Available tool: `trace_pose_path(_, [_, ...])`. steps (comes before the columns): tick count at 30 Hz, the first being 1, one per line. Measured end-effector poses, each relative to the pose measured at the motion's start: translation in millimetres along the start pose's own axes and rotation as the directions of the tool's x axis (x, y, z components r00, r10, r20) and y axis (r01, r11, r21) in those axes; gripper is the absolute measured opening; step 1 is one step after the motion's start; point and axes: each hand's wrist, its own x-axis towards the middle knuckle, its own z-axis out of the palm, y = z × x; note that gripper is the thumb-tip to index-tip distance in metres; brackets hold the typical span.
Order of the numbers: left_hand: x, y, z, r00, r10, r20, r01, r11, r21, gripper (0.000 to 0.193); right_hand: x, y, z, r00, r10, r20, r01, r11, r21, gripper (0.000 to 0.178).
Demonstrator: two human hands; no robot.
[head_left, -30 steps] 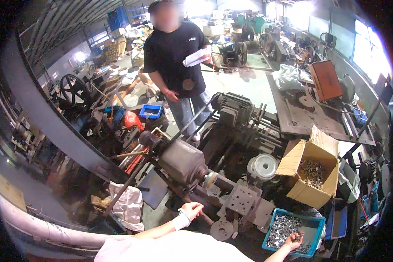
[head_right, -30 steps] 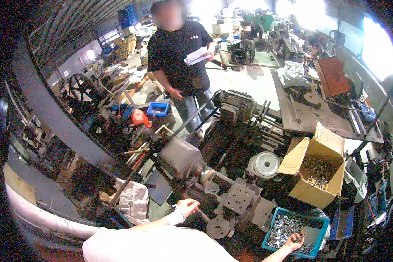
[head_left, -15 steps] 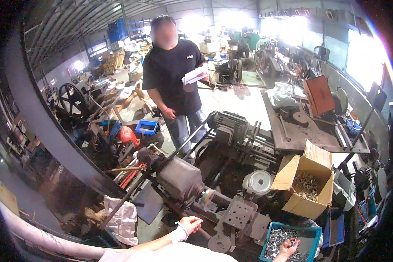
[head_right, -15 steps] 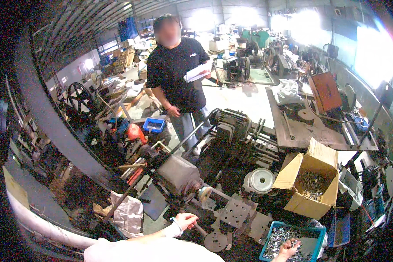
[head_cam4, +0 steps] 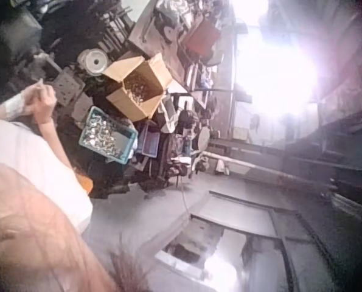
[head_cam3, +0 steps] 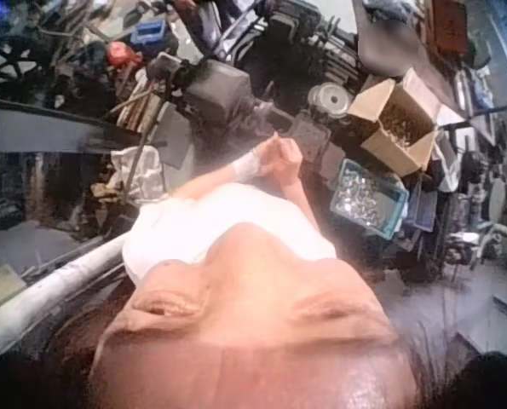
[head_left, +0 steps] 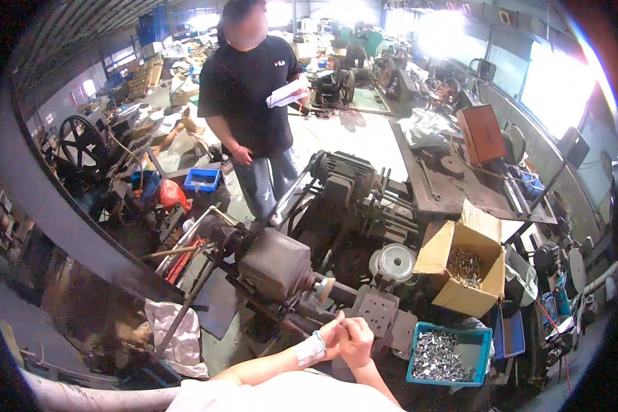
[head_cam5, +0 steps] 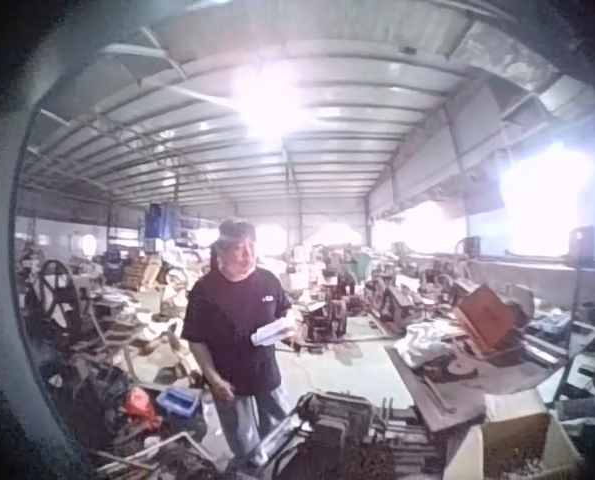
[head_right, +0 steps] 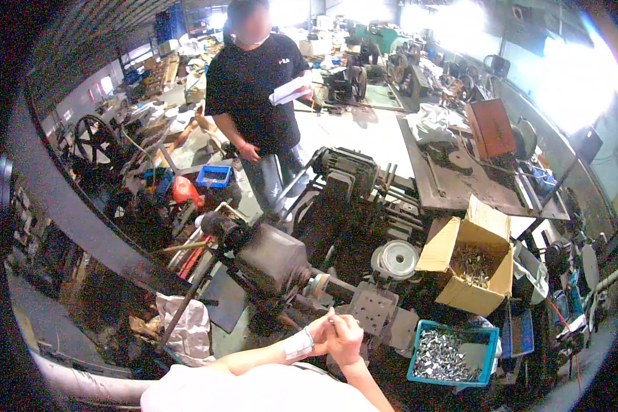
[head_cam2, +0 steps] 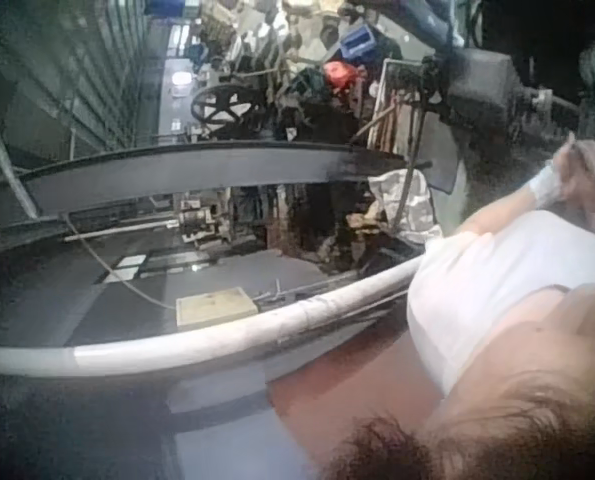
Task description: The person repeatedly picks up small metal parts from a blue bin and grinds them against a rotating bench grinder wheel. The person holds the parts with both hands, rotating them to grind different edges, and then places them back into the bin. A second person stands nearby holding a document.
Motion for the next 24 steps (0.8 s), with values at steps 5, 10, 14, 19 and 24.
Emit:
trace_pose_path(5, [-37.0, 23.3, 50.7, 0.998, 0.014, -0.066, -0.017, 0.999, -0.045, 0.04, -6.9, -16.8, 22.2, 0.988, -0.112, 0.104, 0.131, 0.971, -0.198, 0.015])
trace_pose_path(10, [-71.3, 39.8, 95.4, 0.989, 0.002, -0.15, -0.023, 0.99, -0.138, 0.023, -9.7, -31.6, 31.8, 0.983, -0.068, 0.169, 0.112, 0.958, -0.264, 0.017])
trace_pose_path(14, [-37.9, 30.7, 1.5, 0.992, 0.013, 0.123, 0.015, 0.974, -0.227, 0.045, -10.3, -38.6, 43.3, 0.968, -0.051, 0.246, 0.119, 0.956, -0.269, 0.018])
trace_pose_path(19, [-33.4, 28.5, -1.4, 0.959, -0.029, 0.283, 0.16, 0.876, -0.455, 0.034, -6.1, -46.9, 48.4, 0.945, -0.012, 0.326, 0.125, 0.936, -0.328, 0.012])
trace_pose_path(24, [-29.2, 32.2, -27.3, 0.989, -0.071, 0.132, 0.114, 0.929, -0.352, 0.035, -4.7, -40.2, 55.3, 0.951, -0.054, 0.303, 0.052, 0.999, 0.017, 0.012])
